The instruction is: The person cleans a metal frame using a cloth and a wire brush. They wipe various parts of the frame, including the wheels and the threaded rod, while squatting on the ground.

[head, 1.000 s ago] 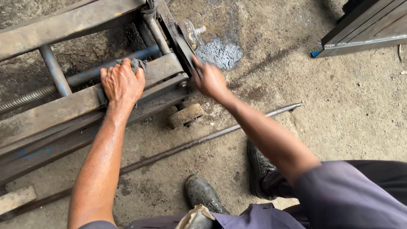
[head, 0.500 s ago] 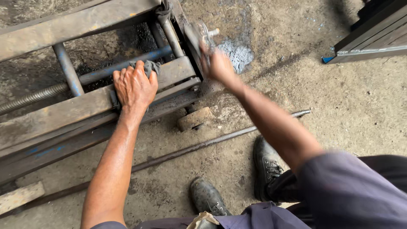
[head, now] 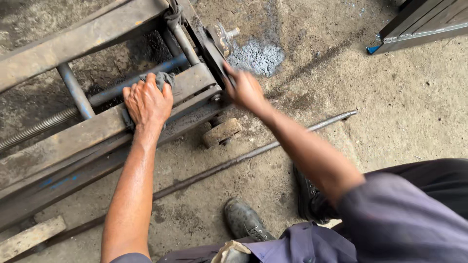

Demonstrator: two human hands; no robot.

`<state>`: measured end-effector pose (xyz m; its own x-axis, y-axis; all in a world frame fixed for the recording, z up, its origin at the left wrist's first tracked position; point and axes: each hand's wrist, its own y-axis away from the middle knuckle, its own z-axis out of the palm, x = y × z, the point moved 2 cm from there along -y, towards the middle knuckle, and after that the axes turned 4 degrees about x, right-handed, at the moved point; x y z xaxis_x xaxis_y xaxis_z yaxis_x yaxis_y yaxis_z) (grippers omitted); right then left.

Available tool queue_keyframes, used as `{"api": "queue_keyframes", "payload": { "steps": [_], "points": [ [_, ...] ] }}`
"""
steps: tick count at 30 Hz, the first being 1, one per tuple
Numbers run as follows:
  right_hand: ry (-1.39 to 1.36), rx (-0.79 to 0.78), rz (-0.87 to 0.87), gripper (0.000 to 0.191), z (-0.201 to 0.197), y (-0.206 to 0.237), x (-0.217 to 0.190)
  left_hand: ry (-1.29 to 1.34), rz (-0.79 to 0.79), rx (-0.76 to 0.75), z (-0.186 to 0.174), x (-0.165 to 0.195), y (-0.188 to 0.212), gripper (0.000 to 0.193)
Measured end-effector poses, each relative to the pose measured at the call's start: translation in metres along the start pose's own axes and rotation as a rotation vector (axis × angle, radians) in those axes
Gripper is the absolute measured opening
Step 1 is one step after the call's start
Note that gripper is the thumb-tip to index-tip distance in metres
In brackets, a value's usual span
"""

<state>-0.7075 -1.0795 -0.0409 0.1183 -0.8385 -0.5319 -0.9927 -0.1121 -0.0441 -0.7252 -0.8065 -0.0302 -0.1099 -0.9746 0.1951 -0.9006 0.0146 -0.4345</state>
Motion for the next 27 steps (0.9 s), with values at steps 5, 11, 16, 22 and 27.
{"api": "queue_keyframes", "payload": {
  "steps": [5, 11, 16, 22, 27],
  "points": [
    [0.061, 0.287, -0.173, 0.057, -0.003, 0.095, 0.019, -0.015, 0.03, 0.039, 0.003, -0.001, 0.001, 0.035],
    [0.073, 0.2, -0.214, 0.048, -0.006, 0.001, 0.023, 0.021, 0.004, -0.037, 0.003, -0.001, 0.005, 0.036],
    [0.132, -0.174, 0.138, 0.05, -0.015, 0.094, 0.032, -0.008, 0.018, 0.006, 0.002, 0.0, 0.003, 0.034],
    [-0.784, 0.025, 0.292, 0.063, -0.017, 0.137, 0.06, -0.023, 0.006, -0.025, 0.001, 0.004, 0.003, 0.035],
    [-1.142, -0.022, 0.544, 0.057, -0.014, 0.111, 0.089, -0.067, 0.02, -0.042, 0.002, 0.009, 0.003, 0.034]
  ]
}}
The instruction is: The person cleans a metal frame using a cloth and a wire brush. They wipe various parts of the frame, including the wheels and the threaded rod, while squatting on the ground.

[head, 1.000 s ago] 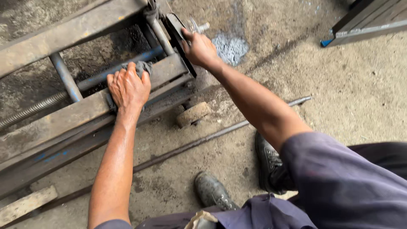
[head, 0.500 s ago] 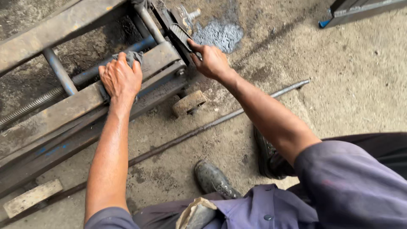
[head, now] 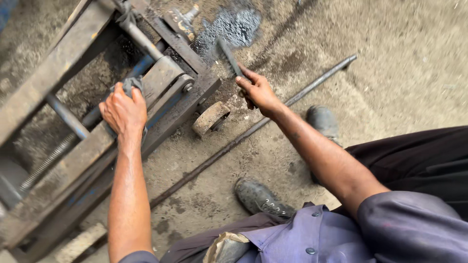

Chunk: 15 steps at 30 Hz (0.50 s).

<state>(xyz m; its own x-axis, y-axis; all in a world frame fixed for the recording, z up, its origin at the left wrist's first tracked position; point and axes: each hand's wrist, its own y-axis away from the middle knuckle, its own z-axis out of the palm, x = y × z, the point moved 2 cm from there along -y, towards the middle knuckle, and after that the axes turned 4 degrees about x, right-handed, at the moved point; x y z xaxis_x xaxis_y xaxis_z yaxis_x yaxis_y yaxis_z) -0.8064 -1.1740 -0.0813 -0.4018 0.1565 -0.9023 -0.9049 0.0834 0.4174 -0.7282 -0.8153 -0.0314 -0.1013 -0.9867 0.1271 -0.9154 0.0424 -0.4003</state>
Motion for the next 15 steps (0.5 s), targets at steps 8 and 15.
{"api": "queue_keyframes", "payload": {
  "steps": [8, 15],
  "points": [
    [0.24, -0.169, 0.049, 0.051, -0.014, -0.024, 0.025, -0.073, 0.06, 0.018, 0.004, 0.01, -0.005, 0.035],
    [0.309, -0.218, -0.447, 0.049, 0.005, -0.117, 0.021, -0.162, -0.002, -0.062, 0.01, 0.022, -0.009, 0.031]
  ]
}}
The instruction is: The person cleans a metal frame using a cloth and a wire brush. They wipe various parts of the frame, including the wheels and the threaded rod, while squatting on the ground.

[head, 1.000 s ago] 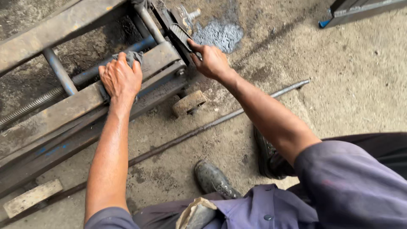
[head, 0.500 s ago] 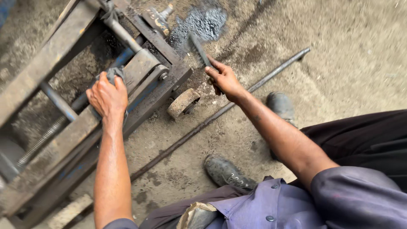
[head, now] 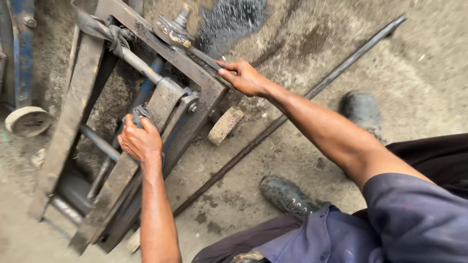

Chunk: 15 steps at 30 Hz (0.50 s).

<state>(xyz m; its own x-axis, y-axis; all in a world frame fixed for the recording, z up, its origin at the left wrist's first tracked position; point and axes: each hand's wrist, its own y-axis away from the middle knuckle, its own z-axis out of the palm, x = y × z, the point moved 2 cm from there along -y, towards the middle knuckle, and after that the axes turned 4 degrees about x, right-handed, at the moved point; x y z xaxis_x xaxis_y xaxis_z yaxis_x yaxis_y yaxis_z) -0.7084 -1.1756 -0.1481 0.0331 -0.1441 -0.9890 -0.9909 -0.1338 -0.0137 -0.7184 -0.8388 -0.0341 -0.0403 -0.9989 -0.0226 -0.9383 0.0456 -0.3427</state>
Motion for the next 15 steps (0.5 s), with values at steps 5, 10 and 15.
{"api": "queue_keyframes", "payload": {
  "steps": [5, 10, 15],
  "points": [
    [-0.054, -0.116, 0.602, 0.05, -0.009, 0.076, 0.009, -0.001, -0.019, 0.019, 0.007, 0.002, -0.003, 0.034],
    [-0.077, -0.021, 0.122, 0.049, -0.004, 0.035, 0.022, -0.043, -0.057, -0.038, 0.016, 0.0, 0.0, 0.033],
    [-0.064, 0.066, -0.132, 0.046, 0.014, -0.002, 0.034, -0.053, -0.044, 0.004, 0.011, -0.004, 0.002, 0.035]
  ]
}}
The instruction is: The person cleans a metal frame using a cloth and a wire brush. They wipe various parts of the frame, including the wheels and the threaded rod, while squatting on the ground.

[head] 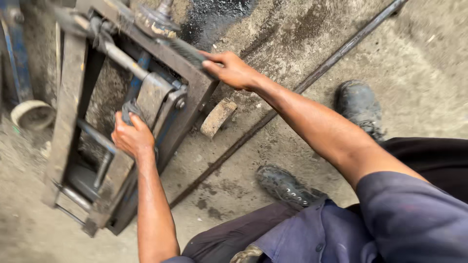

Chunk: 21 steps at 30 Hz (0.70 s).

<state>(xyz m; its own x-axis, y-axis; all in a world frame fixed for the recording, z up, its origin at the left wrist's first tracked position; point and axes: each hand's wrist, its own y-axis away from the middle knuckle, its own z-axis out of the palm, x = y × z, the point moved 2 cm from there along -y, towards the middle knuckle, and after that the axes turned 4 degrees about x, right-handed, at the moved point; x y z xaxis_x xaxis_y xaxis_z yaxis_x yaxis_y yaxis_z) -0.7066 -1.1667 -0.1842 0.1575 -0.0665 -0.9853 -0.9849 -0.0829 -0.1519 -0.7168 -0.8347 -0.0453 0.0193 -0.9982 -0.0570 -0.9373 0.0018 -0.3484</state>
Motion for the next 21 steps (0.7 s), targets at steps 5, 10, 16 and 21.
{"api": "queue_keyframes", "payload": {
  "steps": [5, 10, 16, 21],
  "points": [
    [-0.324, 0.049, 0.909, 0.055, 0.005, 0.085, -0.025, 0.017, 0.051, 0.058, -0.003, -0.001, 0.0, 0.036],
    [-0.813, 0.398, 1.082, 0.052, 0.057, 0.105, -0.089, 0.039, -0.001, 0.026, 0.0, -0.003, 0.001, 0.032],
    [-1.093, 0.677, 1.06, 0.031, 0.111, 0.075, -0.159, 0.089, -0.02, -0.088, -0.013, -0.004, -0.004, 0.039],
    [-1.156, 0.606, 1.088, 0.027, 0.132, 0.099, -0.179, 0.127, 0.02, -0.114, -0.02, -0.005, -0.002, 0.041]
  ]
}}
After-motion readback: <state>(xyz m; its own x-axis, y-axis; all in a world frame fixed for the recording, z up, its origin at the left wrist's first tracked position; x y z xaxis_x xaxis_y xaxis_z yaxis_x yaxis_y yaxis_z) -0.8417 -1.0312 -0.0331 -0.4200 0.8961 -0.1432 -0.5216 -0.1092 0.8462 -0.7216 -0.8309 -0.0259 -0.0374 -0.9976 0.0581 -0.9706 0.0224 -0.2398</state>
